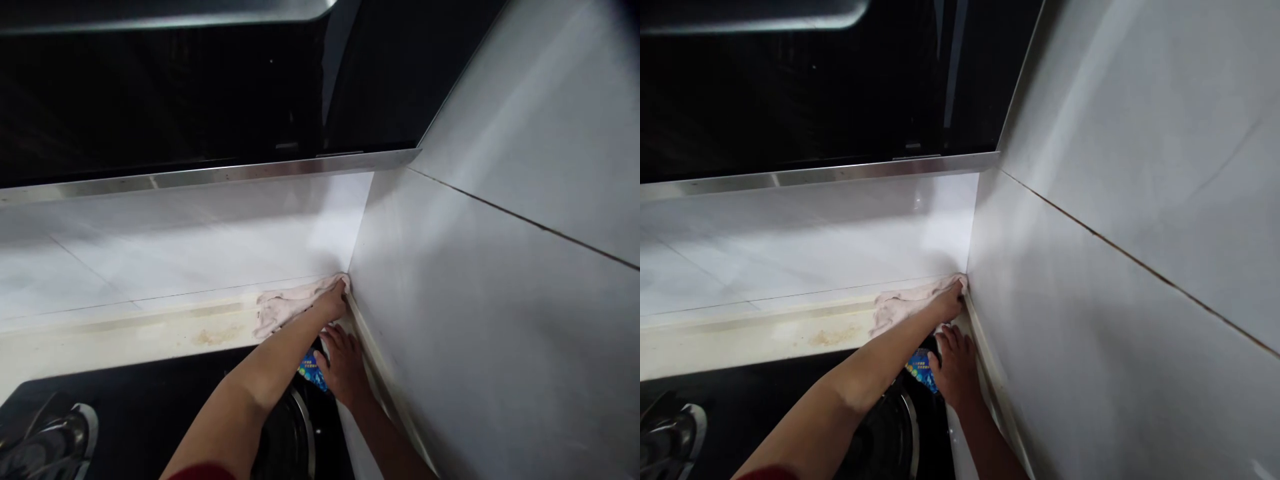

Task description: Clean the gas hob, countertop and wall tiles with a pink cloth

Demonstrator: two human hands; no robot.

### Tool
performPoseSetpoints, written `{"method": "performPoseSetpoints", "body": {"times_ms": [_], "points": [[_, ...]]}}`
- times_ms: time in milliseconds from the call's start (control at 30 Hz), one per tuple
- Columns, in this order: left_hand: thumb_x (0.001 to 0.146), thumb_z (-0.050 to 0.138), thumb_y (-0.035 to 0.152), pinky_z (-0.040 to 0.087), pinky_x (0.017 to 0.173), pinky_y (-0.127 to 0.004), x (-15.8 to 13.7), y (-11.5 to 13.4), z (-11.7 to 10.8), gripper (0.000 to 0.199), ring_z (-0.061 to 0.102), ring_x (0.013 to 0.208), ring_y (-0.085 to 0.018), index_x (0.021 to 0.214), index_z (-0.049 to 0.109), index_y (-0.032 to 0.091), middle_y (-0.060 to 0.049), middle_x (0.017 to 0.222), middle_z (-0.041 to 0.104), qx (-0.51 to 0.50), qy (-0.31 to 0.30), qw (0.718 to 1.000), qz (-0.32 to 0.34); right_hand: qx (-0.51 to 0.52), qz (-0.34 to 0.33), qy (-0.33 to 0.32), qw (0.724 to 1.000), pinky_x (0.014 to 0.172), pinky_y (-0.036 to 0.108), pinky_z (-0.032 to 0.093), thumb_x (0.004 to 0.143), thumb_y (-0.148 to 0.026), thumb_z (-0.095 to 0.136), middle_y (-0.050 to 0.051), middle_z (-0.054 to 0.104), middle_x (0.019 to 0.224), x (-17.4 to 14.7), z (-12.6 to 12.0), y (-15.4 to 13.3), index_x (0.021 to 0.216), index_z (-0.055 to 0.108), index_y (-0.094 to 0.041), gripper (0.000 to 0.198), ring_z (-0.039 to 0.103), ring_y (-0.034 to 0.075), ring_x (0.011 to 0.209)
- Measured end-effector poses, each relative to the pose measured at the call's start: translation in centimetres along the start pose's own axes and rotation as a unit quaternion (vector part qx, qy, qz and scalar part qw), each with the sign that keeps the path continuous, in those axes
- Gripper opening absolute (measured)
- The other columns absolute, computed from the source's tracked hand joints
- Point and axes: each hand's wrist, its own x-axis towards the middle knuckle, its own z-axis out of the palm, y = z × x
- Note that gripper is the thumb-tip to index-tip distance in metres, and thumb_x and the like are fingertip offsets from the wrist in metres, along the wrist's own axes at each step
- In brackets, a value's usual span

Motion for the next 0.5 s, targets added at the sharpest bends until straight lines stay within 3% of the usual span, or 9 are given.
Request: {"method": "performPoseSetpoints", "body": {"times_ms": [233,433,500], "points": [[0.091,0.049,0.023,0.050,0.094,-0.044,0.0,-0.2,1.4,0.062,0.066,0.113,-0.029,0.150,0.030,0.026,-0.016,0.130,0.064,-0.006,-0.010,1.000,-0.020,0.016,0.014,-0.007,1.000,0.112,0.052,0.030,0.093,-0.033,0.050,0.010,0.057,0.140,0.2,-0.3,-0.2,0.129,0.057,-0.022,0.038,0.042,0.030,0.137],[0.086,0.050,0.014,0.057,0.073,-0.031,1.3,-0.2,0.4,0.074,0.073,0.077,-0.020,0.153,0.021,0.025,-0.008,0.113,0.073,-0.020,-0.062,0.998,-0.007,0.011,0.016,-0.017,1.000,0.113,0.051,0.029,0.093,-0.033,0.051,0.010,0.056,0.142,0.4,-0.8,-0.4,0.126,0.058,-0.020,0.036,0.041,0.030,0.137],[0.085,0.050,0.015,0.057,0.075,-0.030,0.9,-0.4,0.0,0.074,0.073,0.081,-0.019,0.153,0.023,0.025,-0.007,0.116,0.072,-0.007,-0.071,0.997,0.008,0.002,0.017,-0.019,1.000,0.113,0.050,0.029,0.093,-0.033,0.052,0.010,0.056,0.142,0.4,-0.8,-0.5,0.126,0.059,-0.020,0.036,0.041,0.030,0.137]]}}
